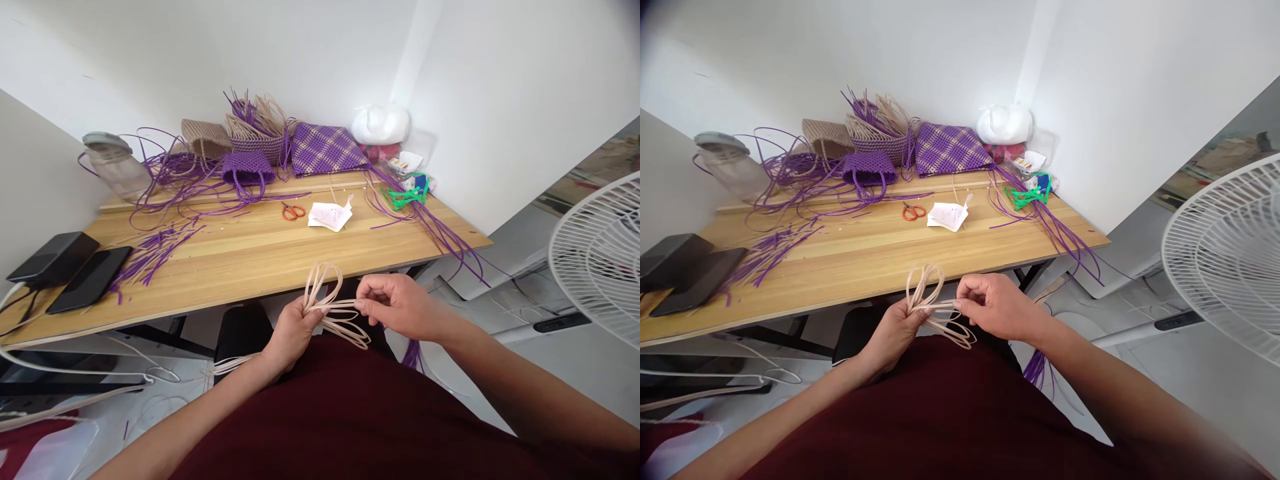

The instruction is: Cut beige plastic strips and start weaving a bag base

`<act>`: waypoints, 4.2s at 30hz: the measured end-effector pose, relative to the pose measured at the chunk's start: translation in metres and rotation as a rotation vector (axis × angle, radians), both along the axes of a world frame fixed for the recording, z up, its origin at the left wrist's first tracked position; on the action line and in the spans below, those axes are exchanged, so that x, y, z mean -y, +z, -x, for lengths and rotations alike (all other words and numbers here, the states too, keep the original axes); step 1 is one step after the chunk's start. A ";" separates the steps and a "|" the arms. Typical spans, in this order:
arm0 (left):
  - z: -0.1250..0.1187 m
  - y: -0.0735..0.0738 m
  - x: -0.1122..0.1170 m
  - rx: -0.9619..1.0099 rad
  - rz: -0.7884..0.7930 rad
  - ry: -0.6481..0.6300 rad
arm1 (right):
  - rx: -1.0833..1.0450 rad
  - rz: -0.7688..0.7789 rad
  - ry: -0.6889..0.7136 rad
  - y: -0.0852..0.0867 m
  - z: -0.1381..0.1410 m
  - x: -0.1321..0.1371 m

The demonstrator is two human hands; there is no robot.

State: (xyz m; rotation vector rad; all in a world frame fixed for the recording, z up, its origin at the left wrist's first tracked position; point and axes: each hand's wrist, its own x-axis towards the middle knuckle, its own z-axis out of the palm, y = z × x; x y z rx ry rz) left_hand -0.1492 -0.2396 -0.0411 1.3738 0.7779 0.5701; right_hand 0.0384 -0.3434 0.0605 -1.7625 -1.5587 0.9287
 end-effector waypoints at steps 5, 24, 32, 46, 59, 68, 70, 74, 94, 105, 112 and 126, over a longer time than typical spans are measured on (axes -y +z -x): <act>0.000 0.001 0.001 -0.003 -0.018 -0.039 | 0.071 -0.067 0.042 0.006 0.003 0.002; 0.002 -0.009 -0.001 -0.169 -0.236 -0.090 | 0.020 0.119 0.020 0.011 -0.001 -0.006; 0.002 -0.012 -0.002 -0.181 -0.255 -0.060 | -0.118 0.211 -0.060 -0.001 -0.007 -0.010; 0.005 -0.004 -0.003 -0.279 -0.348 -0.083 | 0.092 0.112 0.007 0.003 -0.004 -0.005; 0.009 -0.006 -0.005 -0.319 -0.474 -0.105 | -0.271 0.396 -0.072 -0.023 -0.011 -0.007; 0.010 -0.013 -0.009 -0.291 -0.319 -0.155 | -0.179 0.344 -0.072 -0.028 -0.016 -0.004; 0.010 -0.013 -0.009 -0.262 -0.280 -0.154 | -0.206 0.346 -0.082 -0.031 -0.016 -0.003; 0.010 -0.011 -0.007 -0.182 -0.190 -0.192 | -0.259 0.373 -0.097 -0.036 -0.016 -0.002; 0.010 0.009 -0.003 -0.103 0.019 -0.278 | 0.321 0.151 0.021 -0.022 -0.018 0.003; 0.012 0.004 -0.003 0.013 0.140 -0.215 | 0.352 0.026 -0.044 -0.017 -0.001 0.016; 0.011 0.004 -0.003 -0.031 0.297 -0.046 | 0.246 -0.035 0.048 -0.021 0.018 0.024; 0.014 0.003 -0.002 0.015 0.286 -0.070 | -0.775 0.216 -0.144 -0.043 0.002 -0.008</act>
